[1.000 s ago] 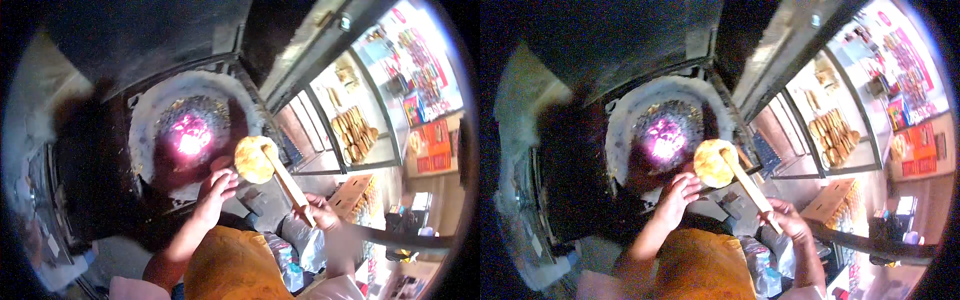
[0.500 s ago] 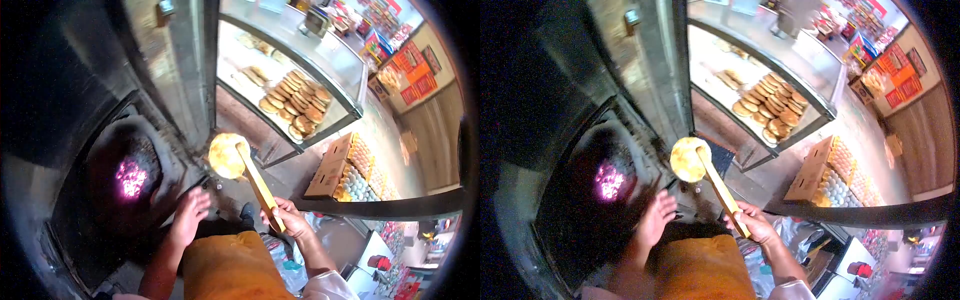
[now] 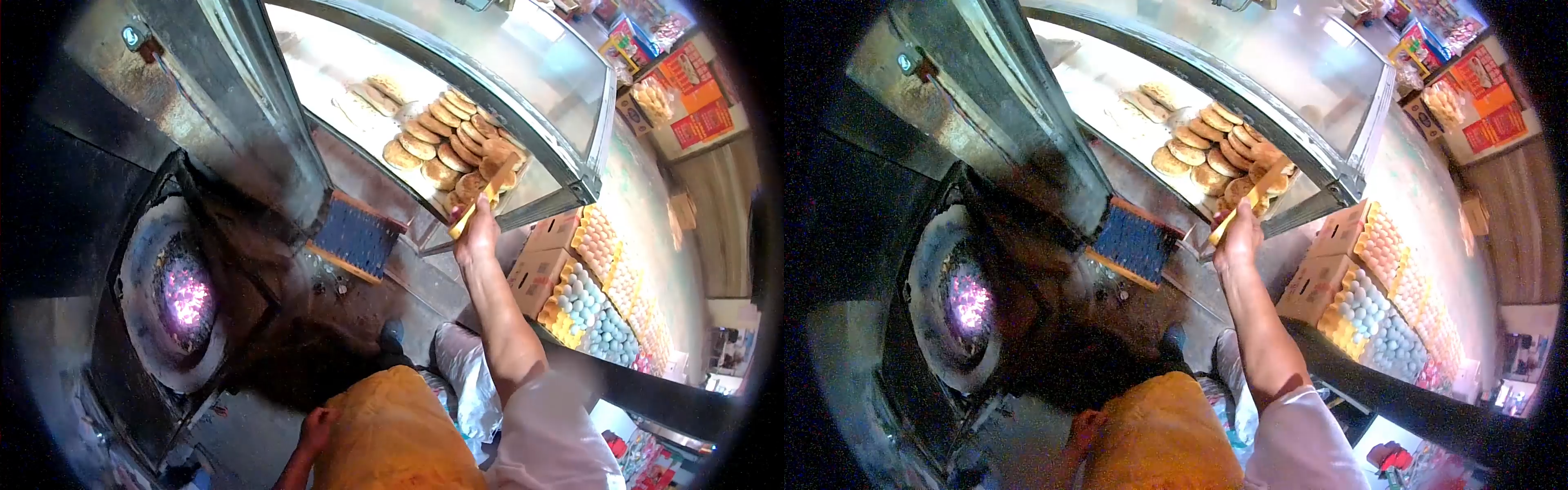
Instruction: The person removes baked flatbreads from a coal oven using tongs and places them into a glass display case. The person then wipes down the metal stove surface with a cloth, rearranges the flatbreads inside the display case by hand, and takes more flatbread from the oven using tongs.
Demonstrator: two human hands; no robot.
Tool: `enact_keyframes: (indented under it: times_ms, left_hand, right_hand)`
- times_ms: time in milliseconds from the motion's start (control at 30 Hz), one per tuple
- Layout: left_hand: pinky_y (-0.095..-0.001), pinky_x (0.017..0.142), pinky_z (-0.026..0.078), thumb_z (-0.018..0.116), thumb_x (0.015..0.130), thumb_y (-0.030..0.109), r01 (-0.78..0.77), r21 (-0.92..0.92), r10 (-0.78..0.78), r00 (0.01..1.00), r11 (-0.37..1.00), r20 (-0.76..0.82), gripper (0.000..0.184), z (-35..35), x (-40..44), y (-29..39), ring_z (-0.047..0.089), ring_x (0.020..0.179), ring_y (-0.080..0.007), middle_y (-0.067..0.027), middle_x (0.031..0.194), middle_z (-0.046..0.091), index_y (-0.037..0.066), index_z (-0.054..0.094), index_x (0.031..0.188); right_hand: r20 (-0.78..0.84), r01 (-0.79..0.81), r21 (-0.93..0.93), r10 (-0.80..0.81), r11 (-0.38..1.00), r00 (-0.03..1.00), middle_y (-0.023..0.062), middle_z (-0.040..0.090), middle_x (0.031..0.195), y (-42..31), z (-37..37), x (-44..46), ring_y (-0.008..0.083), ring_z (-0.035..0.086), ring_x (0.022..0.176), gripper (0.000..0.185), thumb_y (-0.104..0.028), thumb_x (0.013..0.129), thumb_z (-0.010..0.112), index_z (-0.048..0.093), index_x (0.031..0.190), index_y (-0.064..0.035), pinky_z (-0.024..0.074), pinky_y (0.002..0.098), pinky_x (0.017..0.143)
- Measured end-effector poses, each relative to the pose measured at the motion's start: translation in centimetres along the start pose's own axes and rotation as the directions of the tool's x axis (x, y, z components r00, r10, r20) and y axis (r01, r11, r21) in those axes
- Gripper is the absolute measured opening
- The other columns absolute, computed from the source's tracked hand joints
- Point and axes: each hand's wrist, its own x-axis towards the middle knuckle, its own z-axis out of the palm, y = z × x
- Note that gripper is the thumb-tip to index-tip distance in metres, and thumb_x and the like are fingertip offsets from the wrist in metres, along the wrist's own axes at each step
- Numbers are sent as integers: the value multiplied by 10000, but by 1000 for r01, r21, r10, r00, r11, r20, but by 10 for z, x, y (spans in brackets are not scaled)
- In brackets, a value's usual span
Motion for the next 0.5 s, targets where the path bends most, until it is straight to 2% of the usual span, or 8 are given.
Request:
enact_keyframes:
  times_ms: [33,133,200,267,333,433,467,500]
  left_hand:
    - [-318,828,509,640,949,317,14,14,-14,999,1000,-32,286,1,3,-14,639,891,-140,-47,946,707,40,686,1005]
    - [-320,827,513,655,938,331,44,15,-44,998,999,-36,310,-2,-15,24,641,900,-148,-55,965,708,40,677,1043]
    - [-320,831,513,657,938,332,53,-2,-53,998,999,-33,318,-7,-17,12,641,907,-150,-61,973,708,38,672,1058]
    - [-320,834,513,659,938,333,52,-16,-53,998,998,-33,327,-12,-18,12,641,914,-153,-66,982,708,36,667,1073]
    - [-321,840,512,662,940,329,83,49,-81,995,995,-50,329,-16,-24,20,642,922,-156,-71,992,707,37,662,1091]
    - [-322,842,512,661,943,313,182,88,-176,982,979,-63,312,-22,-32,15,641,929,-155,-76,1007,706,36,659,1086]
    - [-322,842,512,661,943,313,173,87,-168,984,981,-62,312,-23,-30,-3,641,929,-155,-76,1007,706,36,659,1086]
    - [-321,838,512,660,944,309,173,75,-169,984,982,-52,308,-25,-26,-36,640,924,-152,-73,999,704,32,655,1080]
  right_hand:
    - [-56,14,5,-14,1000,998,86,611,819,1,7,6,206,592,620,337,-363,992,573,551,1040,-30,493,349,579]
    - [-150,78,63,-68,995,986,97,607,832,11,23,21,218,601,624,367,-371,984,582,545,1066,-15,498,362,586]
    - [-219,73,74,-55,995,974,106,611,846,17,26,34,230,608,629,381,-371,980,584,537,1077,-5,507,370,599]
    - [-188,69,142,-41,987,981,99,579,929,18,24,38,264,606,677,389,-366,985,582,471,1161,-38,529,398,587]
    - [-167,69,106,-51,992,985,109,582,900,20,18,35,271,609,694,404,-392,997,554,459,1162,-35,537,399,615]
    - [-8,18,13,-18,1000,1000,109,590,861,28,0,13,260,609,703,428,-457,1011,505,476,1146,-52,518,383,629]
    - [-4,32,-30,-32,999,999,108,589,828,31,-3,-7,252,614,706,437,-479,1008,501,496,1126,-58,500,379,606]
    - [-6,22,12,-22,1000,1000,109,595,815,36,-2,-35,245,618,709,452,-497,1004,498,514,1086,-53,496,374,604]
